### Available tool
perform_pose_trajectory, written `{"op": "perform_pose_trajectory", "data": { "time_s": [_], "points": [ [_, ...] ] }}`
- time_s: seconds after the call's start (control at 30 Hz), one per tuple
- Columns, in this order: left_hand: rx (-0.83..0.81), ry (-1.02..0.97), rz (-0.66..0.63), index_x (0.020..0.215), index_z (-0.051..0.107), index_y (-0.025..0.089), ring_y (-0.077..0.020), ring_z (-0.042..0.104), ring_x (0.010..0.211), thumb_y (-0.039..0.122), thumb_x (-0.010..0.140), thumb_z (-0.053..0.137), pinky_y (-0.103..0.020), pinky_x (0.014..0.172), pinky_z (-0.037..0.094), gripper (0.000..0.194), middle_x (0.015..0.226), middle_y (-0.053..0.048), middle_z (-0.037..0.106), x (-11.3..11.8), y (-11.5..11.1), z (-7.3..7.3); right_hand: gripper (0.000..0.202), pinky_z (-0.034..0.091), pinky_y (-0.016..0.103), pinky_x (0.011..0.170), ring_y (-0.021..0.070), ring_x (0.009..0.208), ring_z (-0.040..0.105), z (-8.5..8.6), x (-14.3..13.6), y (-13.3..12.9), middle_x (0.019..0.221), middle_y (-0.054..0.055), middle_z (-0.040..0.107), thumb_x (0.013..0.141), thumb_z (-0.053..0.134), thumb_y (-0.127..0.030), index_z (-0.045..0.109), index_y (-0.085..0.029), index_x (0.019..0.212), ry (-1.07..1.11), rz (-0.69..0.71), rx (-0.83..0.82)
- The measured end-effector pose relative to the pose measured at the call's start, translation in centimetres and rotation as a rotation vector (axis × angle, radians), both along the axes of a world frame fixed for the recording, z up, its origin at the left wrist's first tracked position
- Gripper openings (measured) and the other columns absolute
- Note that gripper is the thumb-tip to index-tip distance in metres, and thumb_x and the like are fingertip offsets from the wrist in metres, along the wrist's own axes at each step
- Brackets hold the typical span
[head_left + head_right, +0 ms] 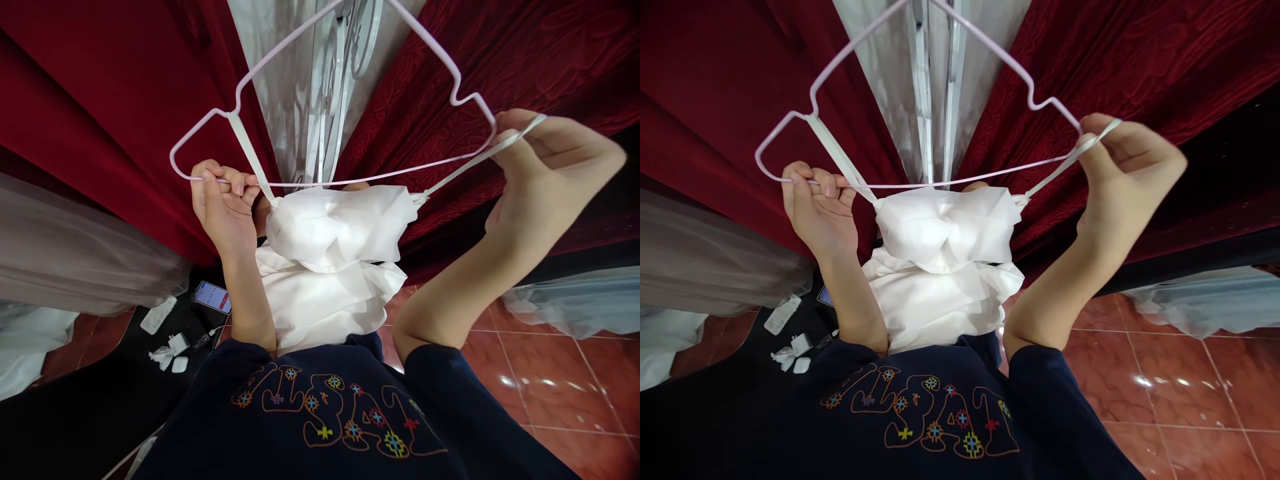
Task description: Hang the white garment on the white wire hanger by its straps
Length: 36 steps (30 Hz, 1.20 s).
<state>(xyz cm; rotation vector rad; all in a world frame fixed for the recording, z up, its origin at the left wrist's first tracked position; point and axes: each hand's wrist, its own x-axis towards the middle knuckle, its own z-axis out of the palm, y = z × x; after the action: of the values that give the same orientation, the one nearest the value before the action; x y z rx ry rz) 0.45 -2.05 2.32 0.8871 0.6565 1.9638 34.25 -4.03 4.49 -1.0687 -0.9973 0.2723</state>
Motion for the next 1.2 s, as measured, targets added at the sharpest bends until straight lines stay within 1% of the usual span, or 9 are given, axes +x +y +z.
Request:
{"op": "perform_pose_trajectory", "data": {
  "time_s": [0.1, 0.2, 0.37, 0.57, 0.67, 0.77, 0.93, 1.07, 1.2],
  "points": [
    [0.02, -0.025, 0.005, 0.094, 0.055, 0.021, -0.0134, 0.072, 0.072, 0.026, 0.126, 0.033, -0.025, 0.071, 0.056, 0.039, 0.069, 0.002, 0.053, -0.3, 0.1, -0.1, 0.029, 0.065, 0.028, 0.083, 0.0098, 0.082, 0.079, -0.5, 1.1, 1.2, 0.091, -0.002, 0.087, 0.086, 0.081, 0.0, 0.092, -0.027, 0.092, -0.077, 0.041, 0.015],
    [0.038, -0.027, -0.018, 0.096, 0.057, 0.02, -0.0155, 0.073, 0.073, 0.029, 0.125, 0.039, -0.025, 0.07, 0.059, 0.035, 0.069, 0.002, 0.055, -0.6, 0.3, -0.4, 0.016, 0.068, 0.039, 0.085, 0.0175, 0.083, 0.082, -0.8, 1.8, 1.9, 0.092, 0.006, 0.087, 0.078, 0.097, -0.018, 0.091, -0.02, 0.093, -0.051, 0.117, 0.024],
    [0.049, -0.051, -0.021, 0.095, 0.058, 0.02, -0.0152, 0.073, 0.07, 0.025, 0.124, 0.037, -0.025, 0.069, 0.06, 0.037, 0.068, 0.002, 0.055, -0.5, 0.5, -0.7, 0.052, 0.066, 0.052, 0.091, 0.0224, 0.084, 0.079, 0.4, 1.1, 2.0, 0.091, 0.01, 0.084, 0.055, 0.108, -0.058, 0.089, -0.02, 0.085, -0.101, 0.174, 0.018],
    [0.068, -0.041, -0.055, 0.097, 0.059, 0.021, -0.0148, 0.072, 0.074, 0.024, 0.121, 0.048, -0.025, 0.073, 0.062, 0.027, 0.071, 0.002, 0.056, -0.6, 0.7, -1.1, 0.048, 0.051, 0.043, 0.076, 0.0147, 0.073, 0.066, 4.2, -1.4, 1.9, 0.081, 0.006, 0.079, 0.064, 0.103, -0.064, 0.088, -0.023, 0.084, -0.298, 0.162, -0.034],
    [0.072, -0.02, -0.05, 0.097, 0.058, 0.022, -0.0146, 0.071, 0.075, 0.028, 0.119, 0.053, -0.026, 0.074, 0.061, 0.023, 0.072, 0.002, 0.054, -0.7, 0.8, -1.5, 0.05, 0.043, 0.038, 0.07, 0.0123, 0.072, 0.061, 5.0, -2.4, 2.0, 0.08, 0.006, 0.076, 0.065, 0.103, -0.064, 0.087, -0.021, 0.086, -0.329, 0.174, -0.007],
    [0.088, -0.018, -0.045, 0.097, 0.058, 0.023, -0.0146, 0.071, 0.075, 0.027, 0.118, 0.053, -0.026, 0.074, 0.06, 0.022, 0.072, 0.002, 0.054, -0.7, 0.9, -1.7, 0.047, 0.043, 0.038, 0.07, 0.0129, 0.073, 0.061, 3.9, -2.6, 2.6, 0.081, 0.006, 0.074, 0.07, 0.102, -0.059, 0.087, -0.02, 0.09, -0.357, 0.18, 0.046],
    [0.1, -0.015, -0.068, 0.096, 0.059, 0.023, -0.0149, 0.07, 0.074, 0.026, 0.119, 0.052, -0.025, 0.072, 0.06, 0.024, 0.071, 0.001, 0.054, -0.8, 0.9, -1.5, 0.054, 0.056, 0.045, 0.085, 0.0235, 0.091, 0.075, 0.7, -1.3, 4.1, 0.101, 0.014, 0.08, 0.079, 0.094, -0.064, 0.087, -0.019, 0.108, -0.382, 0.189, 0.309],
    [0.081, -0.005, -0.064, 0.096, 0.06, 0.022, -0.0151, 0.069, 0.074, 0.024, 0.121, 0.045, -0.025, 0.072, 0.059, 0.029, 0.071, 0.001, 0.053, -0.8, 0.6, -1.1, 0.06, 0.059, 0.045, 0.096, 0.0259, 0.103, 0.078, -0.4, -0.4, 4.6, 0.113, 0.014, 0.081, 0.076, 0.097, -0.062, 0.087, -0.023, 0.121, -0.444, 0.257, 0.306],
    [0.034, -0.019, -0.037, 0.096, 0.058, 0.022, -0.0168, 0.07, 0.075, 0.028, 0.122, 0.047, -0.027, 0.073, 0.06, 0.028, 0.071, 0.001, 0.052, -0.4, 0.4, -0.9, 0.067, 0.057, 0.042, 0.096, 0.0249, 0.116, 0.076, -0.7, -1.5, 3.8, 0.123, 0.005, 0.077, 0.077, 0.094, -0.067, 0.08, -0.033, 0.133, -0.406, 0.103, 0.492]
  ]
}}
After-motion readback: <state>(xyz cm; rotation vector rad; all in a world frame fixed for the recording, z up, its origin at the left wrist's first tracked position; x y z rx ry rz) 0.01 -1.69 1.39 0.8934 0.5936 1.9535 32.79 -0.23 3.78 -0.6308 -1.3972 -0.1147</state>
